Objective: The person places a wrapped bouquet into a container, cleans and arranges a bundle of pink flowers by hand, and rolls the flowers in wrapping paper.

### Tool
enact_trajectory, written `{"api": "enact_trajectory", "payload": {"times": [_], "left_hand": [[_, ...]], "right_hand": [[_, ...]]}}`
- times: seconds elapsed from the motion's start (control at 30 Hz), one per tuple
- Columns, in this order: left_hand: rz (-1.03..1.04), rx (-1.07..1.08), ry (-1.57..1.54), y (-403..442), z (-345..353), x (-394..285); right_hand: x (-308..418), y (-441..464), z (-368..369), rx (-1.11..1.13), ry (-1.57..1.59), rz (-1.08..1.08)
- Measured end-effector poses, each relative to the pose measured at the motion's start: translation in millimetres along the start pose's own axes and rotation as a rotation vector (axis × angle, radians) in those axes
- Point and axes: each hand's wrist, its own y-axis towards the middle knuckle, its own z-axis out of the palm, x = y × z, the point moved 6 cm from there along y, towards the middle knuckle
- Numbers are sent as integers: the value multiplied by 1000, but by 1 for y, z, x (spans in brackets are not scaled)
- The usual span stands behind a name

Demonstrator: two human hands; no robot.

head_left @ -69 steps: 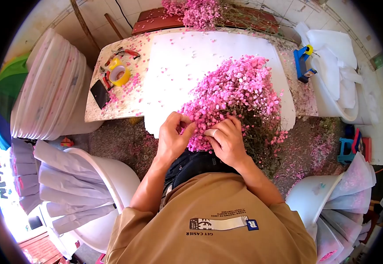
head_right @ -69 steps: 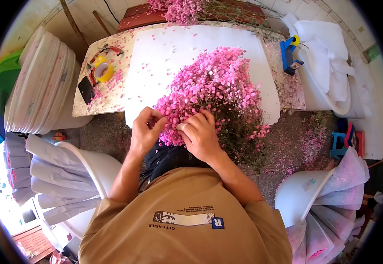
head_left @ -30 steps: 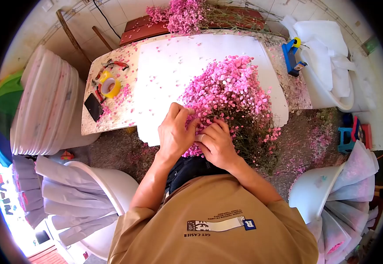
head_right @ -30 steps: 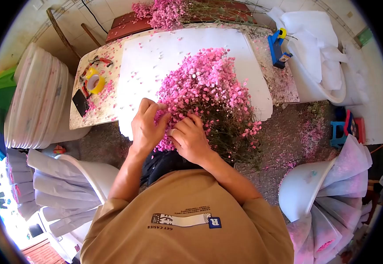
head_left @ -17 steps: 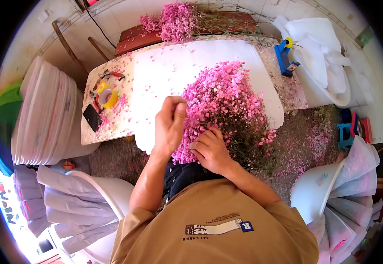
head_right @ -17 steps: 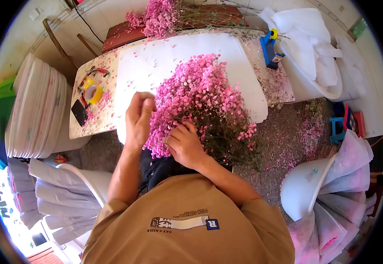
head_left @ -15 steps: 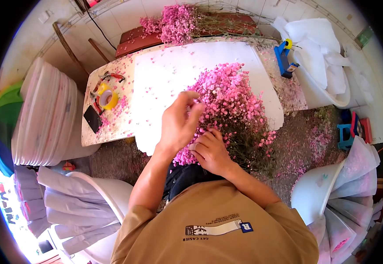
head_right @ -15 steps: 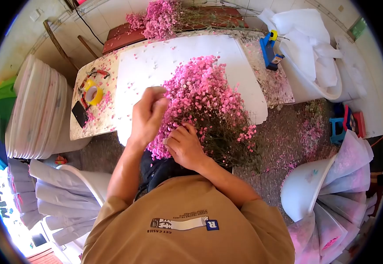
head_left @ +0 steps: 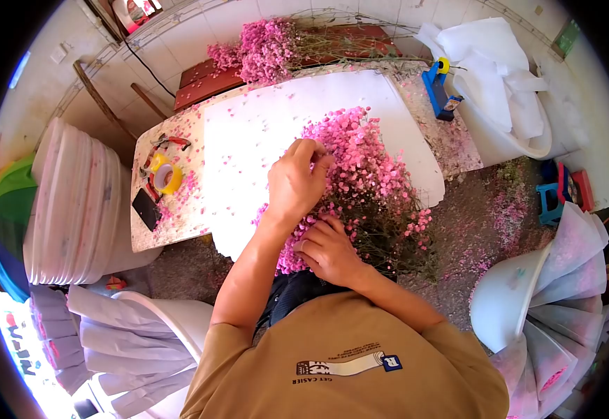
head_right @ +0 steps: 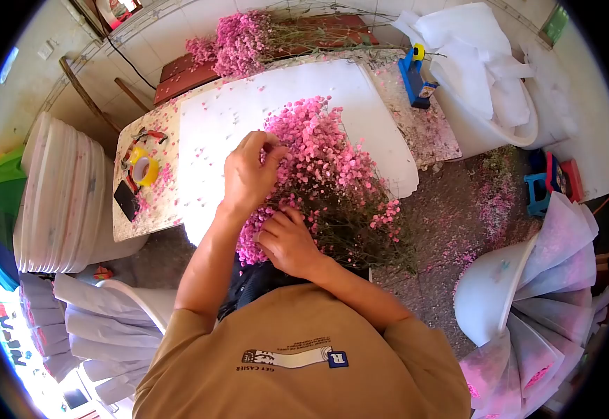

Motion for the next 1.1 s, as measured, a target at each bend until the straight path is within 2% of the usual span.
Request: {"api": "enact_trajectory", "payload": {"times": [0.23,0.33,0.4,0.43,0.5,0.53,0.63,0.77,0.83,0.87,0.93,1.03,1.1], "left_hand": [[73,-4,70,-2,3,-4],[96,-38,-30,-2,4,2],[-9,-10,-243,1,5,12],[-10,-15,-243,3,2,15],[-259,-64,-567,6,-4,41],[-232,-155,-722,11,-13,44],[-566,-74,-1099,4,-17,59],[-696,229,-1005,-19,-13,44],[-578,256,-759,-23,-1,42],[-580,254,-761,-25,5,41],[-401,214,-481,-17,6,33],[-396,166,-385,-4,10,34],[-417,141,-439,-2,10,36]], "right_hand": [[2,2,0,14,-4,8],[3,2,-2,18,-9,1],[2,2,-2,19,-10,-2],[1,2,-1,16,-10,-5],[1,3,-1,21,2,1],[0,3,0,22,13,11],[0,2,3,30,27,22],[-1,5,3,29,11,13],[-1,3,5,20,2,12],[0,2,5,23,3,12],[2,4,4,23,-11,11],[4,5,1,28,-15,13],[4,4,1,40,-17,12]]}}
